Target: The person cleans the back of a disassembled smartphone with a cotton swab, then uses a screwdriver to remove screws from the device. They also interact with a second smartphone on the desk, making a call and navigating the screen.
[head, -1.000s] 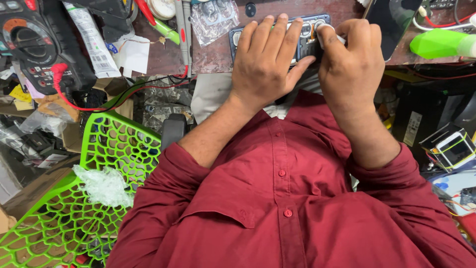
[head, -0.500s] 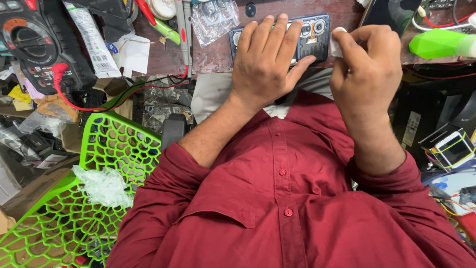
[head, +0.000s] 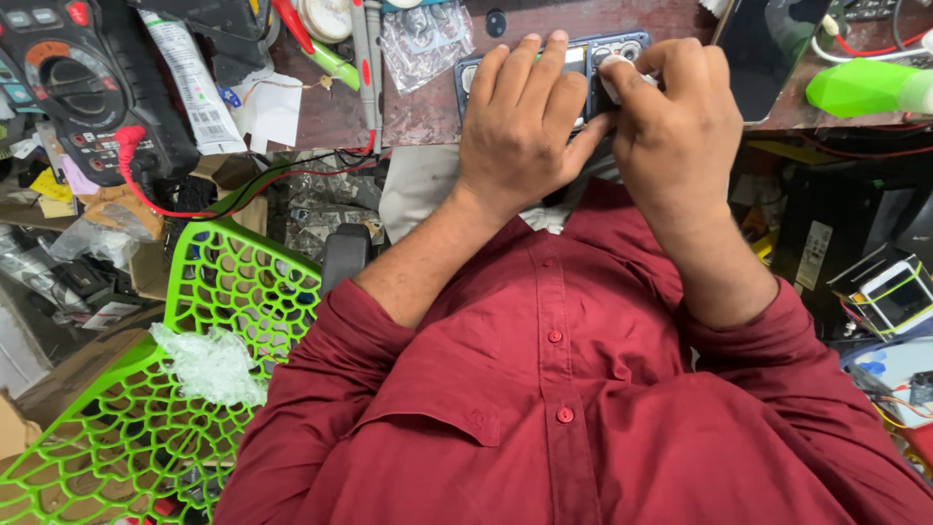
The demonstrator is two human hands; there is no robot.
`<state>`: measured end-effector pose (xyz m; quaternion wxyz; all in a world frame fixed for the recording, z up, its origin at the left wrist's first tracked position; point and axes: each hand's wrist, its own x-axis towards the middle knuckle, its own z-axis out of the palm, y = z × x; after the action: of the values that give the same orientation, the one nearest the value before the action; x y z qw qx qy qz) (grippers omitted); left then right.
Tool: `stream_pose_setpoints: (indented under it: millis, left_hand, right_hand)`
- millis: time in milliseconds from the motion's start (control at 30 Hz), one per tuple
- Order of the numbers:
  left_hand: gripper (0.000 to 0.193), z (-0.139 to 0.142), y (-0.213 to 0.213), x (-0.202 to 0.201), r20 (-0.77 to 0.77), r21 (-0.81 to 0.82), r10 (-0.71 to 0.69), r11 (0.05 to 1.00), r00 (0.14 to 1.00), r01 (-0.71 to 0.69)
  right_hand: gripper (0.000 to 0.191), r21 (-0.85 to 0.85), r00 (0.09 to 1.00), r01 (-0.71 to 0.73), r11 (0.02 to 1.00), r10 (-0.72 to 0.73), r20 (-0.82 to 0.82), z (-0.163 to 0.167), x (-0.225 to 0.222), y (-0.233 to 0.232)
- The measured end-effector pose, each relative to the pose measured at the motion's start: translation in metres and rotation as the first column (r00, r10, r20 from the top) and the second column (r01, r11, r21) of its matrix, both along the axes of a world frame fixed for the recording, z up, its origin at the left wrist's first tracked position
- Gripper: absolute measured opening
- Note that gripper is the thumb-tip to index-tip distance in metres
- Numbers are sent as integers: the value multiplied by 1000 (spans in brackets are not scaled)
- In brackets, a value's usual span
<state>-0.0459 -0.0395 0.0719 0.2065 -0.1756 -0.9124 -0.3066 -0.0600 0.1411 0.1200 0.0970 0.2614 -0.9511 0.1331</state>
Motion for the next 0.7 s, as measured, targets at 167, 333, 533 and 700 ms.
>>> stream_pose_setpoints:
  millis: [167, 333, 533, 700]
  left_hand:
    - [46, 1, 0, 0, 2, -12, 5, 1000, 1000, -5]
    - [45, 1, 0, 0, -8, -17, 7, 1000, 1000, -7]
    - [45, 0, 0, 0, -11, -15, 2, 1000, 1000, -2]
    - [46, 0, 0, 0, -8, -4, 7, 1000, 1000, -7]
  right_hand:
    - [36, -18, 1000, -18, 1000, 17, -16, 4, 1, -1]
    - [36, -17, 1000, -3, 1000, 3, -17, 8, -1, -5]
    - [32, -3, 999, -11, 1000, 11, -31, 9, -1, -5]
    - [35, 12, 1000, 10, 1000, -9, -19, 13, 1, -3]
